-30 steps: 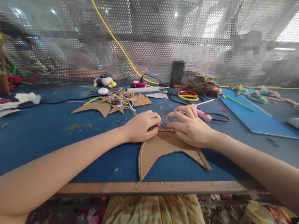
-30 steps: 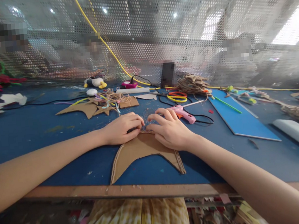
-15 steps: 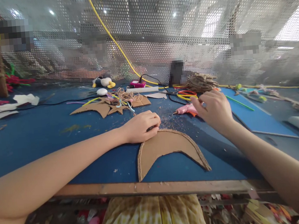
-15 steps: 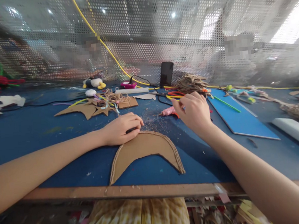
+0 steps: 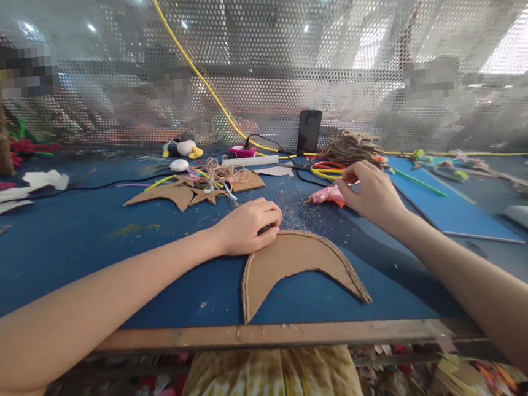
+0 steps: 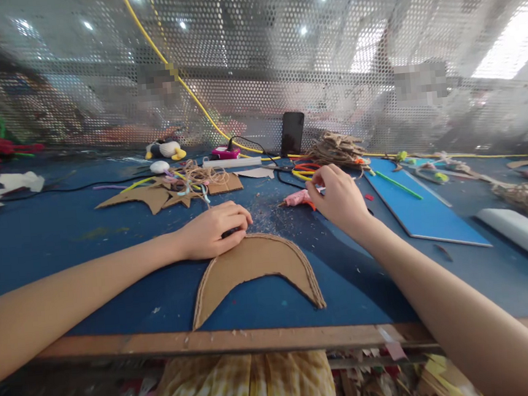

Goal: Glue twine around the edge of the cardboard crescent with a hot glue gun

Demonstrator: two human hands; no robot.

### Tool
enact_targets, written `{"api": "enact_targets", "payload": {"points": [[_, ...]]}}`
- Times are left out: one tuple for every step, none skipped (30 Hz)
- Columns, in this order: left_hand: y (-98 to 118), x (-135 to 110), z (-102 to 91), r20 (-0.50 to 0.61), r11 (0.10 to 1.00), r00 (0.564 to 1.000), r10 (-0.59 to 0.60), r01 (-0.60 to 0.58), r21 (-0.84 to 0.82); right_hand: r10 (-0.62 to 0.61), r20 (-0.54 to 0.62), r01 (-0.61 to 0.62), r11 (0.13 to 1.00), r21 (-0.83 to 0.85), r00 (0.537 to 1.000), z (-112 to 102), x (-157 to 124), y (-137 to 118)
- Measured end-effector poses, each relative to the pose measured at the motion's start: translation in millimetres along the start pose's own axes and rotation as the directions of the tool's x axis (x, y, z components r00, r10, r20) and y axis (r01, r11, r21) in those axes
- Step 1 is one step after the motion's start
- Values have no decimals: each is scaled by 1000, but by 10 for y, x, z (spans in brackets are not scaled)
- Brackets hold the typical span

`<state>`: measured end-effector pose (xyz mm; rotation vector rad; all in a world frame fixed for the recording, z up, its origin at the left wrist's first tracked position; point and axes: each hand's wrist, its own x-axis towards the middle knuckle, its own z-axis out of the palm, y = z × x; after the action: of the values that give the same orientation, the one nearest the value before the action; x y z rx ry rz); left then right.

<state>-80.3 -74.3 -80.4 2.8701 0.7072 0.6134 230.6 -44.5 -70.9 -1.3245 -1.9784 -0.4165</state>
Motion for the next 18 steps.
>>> {"api": "enact_targets", "payload": {"points": [[2, 0, 0, 0, 1000, 1000, 0, 0, -2, -80, -22, 81, 995, 51, 997, -7, 8, -15], [3, 0, -1, 1, 1000, 1000, 0, 0, -2, -151, -27, 153, 985, 80, 988, -13, 10, -36], [3, -1, -2, 2, 1000, 1000, -1, 1, -1, -211, -21, 212, 973, 87, 977, -16, 8, -61], [3, -1, -2, 3, 1000, 1000, -1, 1, 1, -258, -6, 258, 963, 82, 966, -13, 1, -84], [2, -1, -3, 5, 1000, 1000, -1, 1, 3, -295, 14, 293, 953, 74, 955, -4, -10, -104], [0, -1, -2, 6, 1000, 1000, 0, 0, 6, -321, 33, 319, 946, 63, 946, 12, -23, -120], [-2, -1, -1, 6, 1000, 1000, 1, -1, 8, -341, 47, 339, 940, 50, 939, 33, -37, -130], [-4, 0, 1, 6, 1000, 1000, 2, -2, 9, -362, 62, 360, 932, 33, 930, 56, -49, -135], [-6, 1, 3, 7, 1000, 1000, 2, -2, 10, -383, 73, 383, 924, 7, 921, 80, -60, -135], [-8, 2, 6, 6, 1000, 1000, 2, -2, 11, -403, 80, 406, 914, -26, 912, 100, -67, -133], [-10, 3, 9, 5, 1000, 1000, 2, -2, 11, -423, 84, 429, 901, -61, 902, 116, -71, -130], [-11, 3, 12, 5, 1000, 1000, 2, -2, 11, -445, 88, 452, 887, -90, 891, 126, -73, -128], [-12, 3, 15, 4, 1000, 1000, 4, -4, 11, -462, 90, 469, 876, -112, 883, 129, -73, -126], [-13, 3, 17, 2, 1000, 1000, 6, -6, 11, -471, 91, 479, 868, -130, 878, 126, -72, -125], [-13, 2, 19, -1, 1000, 1000, 7, -7, 10, -475, 93, 484, 863, -145, 875, 119, -71, -126], [-14, 1, 21, -5, 1000, 1000, 9, -9, 9, -478, 97, 487, 859, -157, 873, 108, -71, -126], [-15, 0, 22, -8, 1000, 1000, 12, -12, 8, -482, 101, 493, 854, -169, 870, 97, -71, -125], [-16, -1, 23, -10, 1000, 1000, 14, -14, 8, -490, 103, 501, 846, -182, 866, 86, -71, -123]]}}
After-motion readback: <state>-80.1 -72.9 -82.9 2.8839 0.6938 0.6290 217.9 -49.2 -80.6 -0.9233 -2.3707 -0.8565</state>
